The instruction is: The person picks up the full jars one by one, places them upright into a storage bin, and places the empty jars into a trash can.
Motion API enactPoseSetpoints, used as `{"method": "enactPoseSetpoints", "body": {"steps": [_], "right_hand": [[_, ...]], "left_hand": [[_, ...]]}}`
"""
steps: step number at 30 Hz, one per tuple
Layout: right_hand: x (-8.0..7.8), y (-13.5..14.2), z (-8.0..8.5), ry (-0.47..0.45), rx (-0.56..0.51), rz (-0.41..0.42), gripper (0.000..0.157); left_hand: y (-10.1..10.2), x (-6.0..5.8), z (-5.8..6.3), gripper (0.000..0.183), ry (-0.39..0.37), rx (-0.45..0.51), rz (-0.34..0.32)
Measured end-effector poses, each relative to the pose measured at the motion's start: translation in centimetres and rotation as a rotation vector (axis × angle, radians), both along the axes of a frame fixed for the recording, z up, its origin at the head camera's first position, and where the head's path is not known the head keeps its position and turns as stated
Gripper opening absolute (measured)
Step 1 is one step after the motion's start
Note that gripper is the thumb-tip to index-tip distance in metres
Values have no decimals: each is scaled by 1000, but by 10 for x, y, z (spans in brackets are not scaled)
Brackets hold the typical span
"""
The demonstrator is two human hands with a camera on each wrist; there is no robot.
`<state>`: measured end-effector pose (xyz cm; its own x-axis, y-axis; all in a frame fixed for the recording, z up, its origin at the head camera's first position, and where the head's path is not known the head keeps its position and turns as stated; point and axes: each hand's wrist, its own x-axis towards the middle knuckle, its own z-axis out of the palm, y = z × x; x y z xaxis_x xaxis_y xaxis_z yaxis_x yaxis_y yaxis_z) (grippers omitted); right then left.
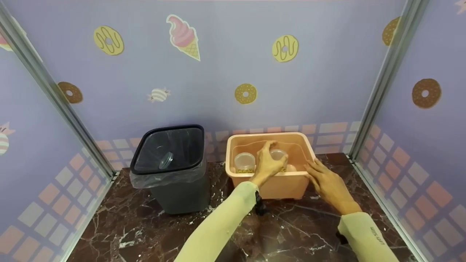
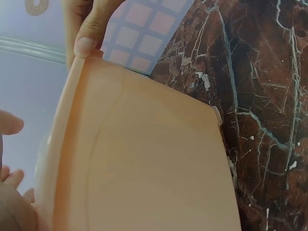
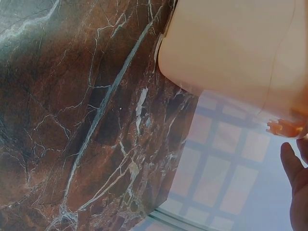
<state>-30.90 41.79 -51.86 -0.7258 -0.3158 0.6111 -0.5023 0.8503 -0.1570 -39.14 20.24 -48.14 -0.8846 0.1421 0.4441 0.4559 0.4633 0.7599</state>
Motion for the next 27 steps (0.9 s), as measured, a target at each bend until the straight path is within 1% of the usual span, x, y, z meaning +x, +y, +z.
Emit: {"method": "enactPoseSetpoints", "body": {"steps": [3, 6, 8, 11, 14, 17, 20, 24, 27], "right_hand": [[0, 3, 2, -15, -4, -15, 42], [-1, 6, 5, -17, -12, -22, 43], [-2, 9, 6, -15, -23, -25, 43], [-2, 15, 8, -14, -40, -33, 44], [-1, 20, 8, -21, -51, -44, 45], [-2, 24, 7, -21, -50, -50, 46], [-1, 27, 5, -24, -48, -61, 47], [0, 26, 5, -54, -60, -65, 47], [3, 26, 5, -76, -75, -56, 47]], "left_hand": [[-5, 5, 7, 58, -25, -89, -43], [-13, 11, 13, 60, -7, -184, -109], [-20, 15, 16, 62, 25, -242, -175], [-31, 22, 19, 65, 97, -303, -266], [-44, 32, 20, 68, 145, -389, -321], [-57, 45, 18, 72, 143, -467, -352], [-68, 56, 16, 72, 132, -499, -382], [-90, 68, 11, 71, 153, -540, -384], [-112, 74, 6, 71, 176, -588, -360]]}}
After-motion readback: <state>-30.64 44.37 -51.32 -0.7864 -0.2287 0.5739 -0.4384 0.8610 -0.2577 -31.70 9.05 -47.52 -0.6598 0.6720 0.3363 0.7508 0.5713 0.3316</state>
